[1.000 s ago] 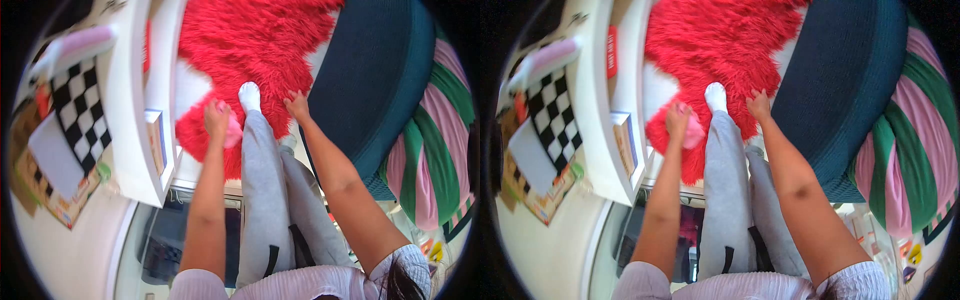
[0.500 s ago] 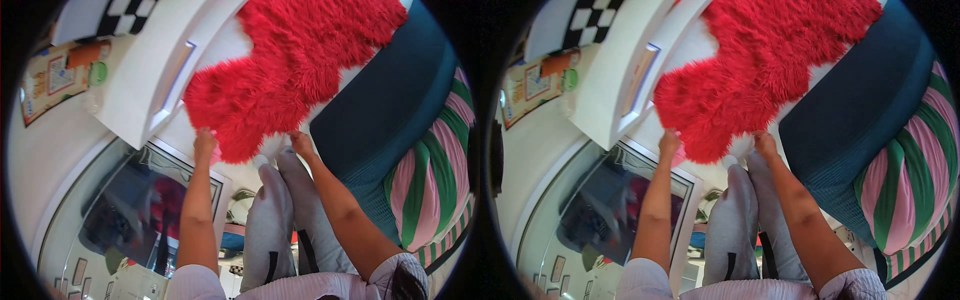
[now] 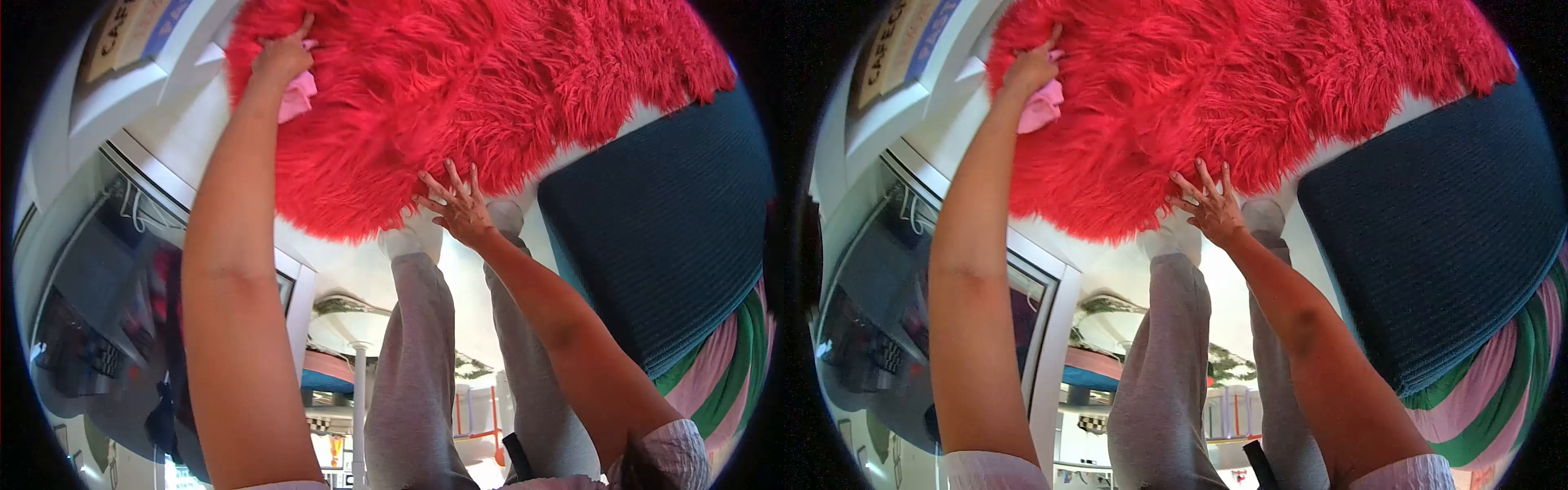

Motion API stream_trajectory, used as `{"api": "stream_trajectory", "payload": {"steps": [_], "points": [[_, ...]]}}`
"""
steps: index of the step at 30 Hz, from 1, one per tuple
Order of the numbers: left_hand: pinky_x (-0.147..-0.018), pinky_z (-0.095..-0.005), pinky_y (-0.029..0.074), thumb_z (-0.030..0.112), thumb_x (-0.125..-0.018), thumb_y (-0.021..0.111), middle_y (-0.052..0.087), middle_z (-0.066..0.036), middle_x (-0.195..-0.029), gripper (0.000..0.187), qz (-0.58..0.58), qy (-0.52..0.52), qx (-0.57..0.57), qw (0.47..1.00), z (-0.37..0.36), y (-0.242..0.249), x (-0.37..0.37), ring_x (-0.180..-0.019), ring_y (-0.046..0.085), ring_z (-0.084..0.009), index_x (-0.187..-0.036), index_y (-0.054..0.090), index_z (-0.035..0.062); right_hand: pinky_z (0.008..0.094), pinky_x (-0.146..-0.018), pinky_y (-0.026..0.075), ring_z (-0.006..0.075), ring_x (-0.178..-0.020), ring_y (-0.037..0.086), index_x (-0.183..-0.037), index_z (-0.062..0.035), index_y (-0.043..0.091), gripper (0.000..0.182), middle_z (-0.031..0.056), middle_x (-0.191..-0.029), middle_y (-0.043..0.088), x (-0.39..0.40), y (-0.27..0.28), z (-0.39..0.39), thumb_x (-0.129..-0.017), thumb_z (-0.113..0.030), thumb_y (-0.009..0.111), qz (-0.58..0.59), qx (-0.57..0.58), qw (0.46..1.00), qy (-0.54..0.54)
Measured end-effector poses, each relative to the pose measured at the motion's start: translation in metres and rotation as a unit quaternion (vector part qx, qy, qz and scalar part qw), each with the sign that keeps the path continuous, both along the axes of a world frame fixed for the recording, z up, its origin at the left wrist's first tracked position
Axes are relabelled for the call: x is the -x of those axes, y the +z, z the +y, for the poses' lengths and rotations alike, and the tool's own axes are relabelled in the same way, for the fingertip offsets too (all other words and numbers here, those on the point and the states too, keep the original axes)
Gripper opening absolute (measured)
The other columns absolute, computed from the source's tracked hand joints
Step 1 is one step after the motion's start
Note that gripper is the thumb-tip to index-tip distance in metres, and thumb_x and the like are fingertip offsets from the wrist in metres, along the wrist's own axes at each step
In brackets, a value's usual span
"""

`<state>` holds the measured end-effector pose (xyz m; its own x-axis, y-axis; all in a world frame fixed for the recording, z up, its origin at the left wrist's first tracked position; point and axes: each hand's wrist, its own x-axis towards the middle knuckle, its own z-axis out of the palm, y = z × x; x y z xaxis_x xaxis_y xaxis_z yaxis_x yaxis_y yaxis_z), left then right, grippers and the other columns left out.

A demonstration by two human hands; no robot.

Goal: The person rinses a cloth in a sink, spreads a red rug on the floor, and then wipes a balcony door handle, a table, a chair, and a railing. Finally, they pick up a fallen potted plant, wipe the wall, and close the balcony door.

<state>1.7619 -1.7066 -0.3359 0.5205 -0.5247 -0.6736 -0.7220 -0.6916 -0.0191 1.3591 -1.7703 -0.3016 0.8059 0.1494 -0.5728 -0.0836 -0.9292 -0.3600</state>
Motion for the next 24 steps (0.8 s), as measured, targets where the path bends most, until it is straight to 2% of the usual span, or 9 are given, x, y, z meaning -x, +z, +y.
{"api": "stream_trajectory", "payload": {"steps": [3, 7, 8, 10, 15, 18, 19, 21, 24], "points": [[-0.104, -0.0481, 0.032, 0.031, -0.085, 0.05, 0.033, -0.022, -0.141, 0.073, -0.009, 0.068, -0.016, 0.998, 0.008, -0.002, -0.003, -0.129, 0.03, -0.0448, -0.142, 0.006, 0.0452, 0.0638, -0.107, 0.01, 0.0326, -0.14, 0.002, -0.133, -0.04, 0.04, 0.059, -0.0072, -0.15, 0.014, 0.037, 0.004, -0.006, -0.078, -0.044, 0.062, 0.003, -0.025, 0.999, 0.034], [-0.098, -0.048, 0.039, 0.035, -0.084, 0.056, 0.036, -0.017, -0.141, 0.071, -0.096, 0.248, 0.13, 0.955, 0.023, 0.05, 0.039, -0.124, 0.041, -0.0403, -0.143, 0.017, 0.0377, 0.0594, -0.107, 0.017, 0.0322, -0.136, 0.019, -0.121, -0.0262, 0.056, 0.043, -0.0042, -0.135, 0.046, 0.094, 0.011, -0.02, -0.081, -0.04, 0.061, 0.067, -0.121, 0.987, 0.082], [-0.088, -0.047, 0.046, 0.027, -0.083, 0.056, 0.045, -0.019, -0.132, 0.057, -0.16, 0.249, 0.19, 0.936, 0.032, 0.076, 0.061, -0.109, 0.054, -0.0374, -0.136, 0.038, 0.0184, 0.0594, -0.107, 0.017, 0.0322, -0.136, 0.019, -0.121, -0.0262, 0.056, 0.043, -0.0042, -0.135, 0.046, 0.095, 0.016, -0.019, -0.081, -0.04, 0.061, 0.067, -0.122, 0.986, 0.088], [-0.084, -0.0468, 0.047, 0.027, -0.083, 0.057, 0.054, -0.017, -0.118, 0.044, -0.177, 0.342, 0.209, 0.899, 0.064, 0.112, 0.104, -0.103, 0.056, -0.036, -0.123, 0.048, 0.009, 0.0543, -0.1, 0.028, 0.034, -0.128, 0.032, -0.108, -0.0162, 0.062, 0.026, 0.005, -0.122, 0.055, 0.092, 0.025, -0.019, -0.084, -0.026, 0.058, 0.045, -0.209, 0.965, -0.149], [-0.075, -0.0467, 0.046, 0.037, -0.074, 0.06, 0.064, -0.024, -0.086, 0.04, 0.023, 0.645, 0.021, 0.764, 0.191, 0.065, 0.258, -0.086, 0.062, -0.0381, -0.085, 0.064, -0.001, 0.0495, -0.088, 0.036, 0.033, -0.114, 0.043, -0.105, -0.0131, 0.058, 0.024, 0.0134, -0.116, 0.051, 0.032, 0.014, -0.042, -0.084, -0.014, 0.047, -0.14, -0.012, 0.967, -0.212], [-0.067, -0.0374, 0.048, 0.025, -0.067, 0.078, 0.065, -0.013, -0.077, 0.037, 0.049, 0.85, 0.167, 0.497, 0.202, 0.006, 0.344, -0.075, 0.063, -0.0251, -0.08, 0.063, -0.0057, 0.0484, -0.085, 0.037, 0.0319, -0.108, 0.045, -0.108, -0.0151, 0.057, 0.027, 0.0132, -0.115, 0.048, 0.024, -0.008, -0.066, -0.084, -0.015, 0.044, -0.182, 0.098, 0.967, -0.152], [-0.067, -0.0374, 0.048, 0.025, -0.067, 0.078, 0.065, -0.013, -0.077, 0.037, 0.046, 0.85, 0.178, 0.494, 0.19, -0.003, 0.343, -0.075, 0.063, -0.0251, -0.08, 0.063, -0.0057, 0.048, -0.084, 0.037, 0.0317, -0.107, 0.045, -0.109, -0.0161, 0.056, 0.027, 0.0118, -0.115, 0.047, 0.021, -0.015, -0.072, -0.085, -0.016, 0.044, -0.128, 0.104, 0.979, -0.123], [-0.061, -0.032, 0.049, 0.011, -0.073, 0.072, 0.061, -0.008, -0.082, 0.018, 0.039, 0.876, 0.42, 0.234, 0.181, -0.034, 0.359, -0.066, 0.057, -0.0188, -0.082, 0.058, 0.0033, 0.0474, -0.085, 0.037, 0.0318, -0.107, 0.046, -0.108, -0.0173, 0.057, 0.026, 0.0099, -0.115, 0.049, 0.012, -0.008, -0.08, -0.083, -0.017, 0.047, -0.08, 0.105, 0.985, -0.111], [-0.062, -0.0329, 0.051, 0.006, -0.077, 0.067, 0.06, -0.008, -0.08, 0.01, 0.064, 0.885, 0.401, 0.227, 0.176, -0.023, 0.365, -0.069, 0.059, -0.0204, -0.081, 0.058, 0.0026, 0.0484, -0.087, 0.037, 0.0288, -0.107, 0.049, -0.101, -0.0183, 0.061, 0.021, 0.006, -0.116, 0.052, 0.007, 0.001, -0.081, -0.083, -0.024, 0.05, -0.029, 0.089, 0.99, -0.107]]}}
